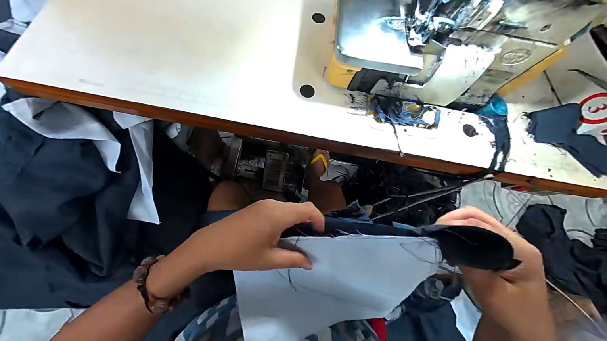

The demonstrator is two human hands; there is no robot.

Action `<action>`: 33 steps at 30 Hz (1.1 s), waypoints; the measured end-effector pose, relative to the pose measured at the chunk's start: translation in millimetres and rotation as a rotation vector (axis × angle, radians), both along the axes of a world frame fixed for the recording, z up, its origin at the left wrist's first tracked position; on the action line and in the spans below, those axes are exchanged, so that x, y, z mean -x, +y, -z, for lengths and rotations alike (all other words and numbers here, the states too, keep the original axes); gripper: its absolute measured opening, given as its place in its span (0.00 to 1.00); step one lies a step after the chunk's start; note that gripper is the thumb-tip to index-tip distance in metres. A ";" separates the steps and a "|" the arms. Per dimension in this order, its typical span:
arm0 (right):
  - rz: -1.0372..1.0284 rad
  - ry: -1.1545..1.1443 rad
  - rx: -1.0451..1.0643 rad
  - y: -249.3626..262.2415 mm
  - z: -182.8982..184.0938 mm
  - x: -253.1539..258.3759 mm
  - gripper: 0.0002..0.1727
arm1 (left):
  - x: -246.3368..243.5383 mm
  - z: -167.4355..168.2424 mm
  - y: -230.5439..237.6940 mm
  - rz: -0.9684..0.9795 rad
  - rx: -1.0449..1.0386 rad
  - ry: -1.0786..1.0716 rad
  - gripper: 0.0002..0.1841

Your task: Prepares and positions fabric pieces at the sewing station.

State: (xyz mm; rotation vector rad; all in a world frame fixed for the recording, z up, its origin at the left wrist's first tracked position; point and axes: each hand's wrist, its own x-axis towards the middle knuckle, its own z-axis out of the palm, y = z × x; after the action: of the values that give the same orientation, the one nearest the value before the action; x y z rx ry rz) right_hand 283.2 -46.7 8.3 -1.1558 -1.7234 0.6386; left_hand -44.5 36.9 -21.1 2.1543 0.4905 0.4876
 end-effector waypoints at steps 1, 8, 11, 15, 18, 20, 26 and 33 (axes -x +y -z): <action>0.010 -0.001 0.006 -0.4 0.9 -0.7 0.11 | 0.5 4.6 -0.7 -0.008 -0.015 0.035 0.17; 0.217 0.170 0.072 -8.9 11.3 -1.3 0.05 | 14.4 -8.3 -7.1 0.169 0.245 0.029 0.19; 0.229 0.284 0.062 -15.8 10.5 0.1 0.07 | 18.8 -45.2 -13.6 0.430 0.498 -0.256 0.17; 0.406 0.314 0.077 -19.9 6.5 -12.0 0.07 | 21.8 -31.2 -1.3 0.065 0.166 -0.013 0.17; 0.417 0.299 0.141 -25.2 15.2 -26.0 0.04 | 26.6 -12.9 2.4 -0.070 0.062 0.037 0.18; 0.418 0.299 0.185 -28.8 23.3 -29.0 0.05 | 28.1 -12.1 -1.1 -0.115 0.025 0.002 0.20; 0.421 0.278 0.216 -29.7 32.2 -34.5 0.05 | 25.2 -16.0 -1.5 -0.297 0.006 -0.219 0.07; 0.608 0.124 0.494 -24.2 108.6 -48.7 0.09 | 4.0 19.9 -9.1 -0.379 0.038 -0.199 0.05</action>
State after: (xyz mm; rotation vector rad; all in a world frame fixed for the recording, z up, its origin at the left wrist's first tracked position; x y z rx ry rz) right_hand 331.9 -70.9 -100.3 -1.8382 -1.0382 0.7448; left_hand -48.5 27.8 -41.0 1.9536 0.7921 0.8844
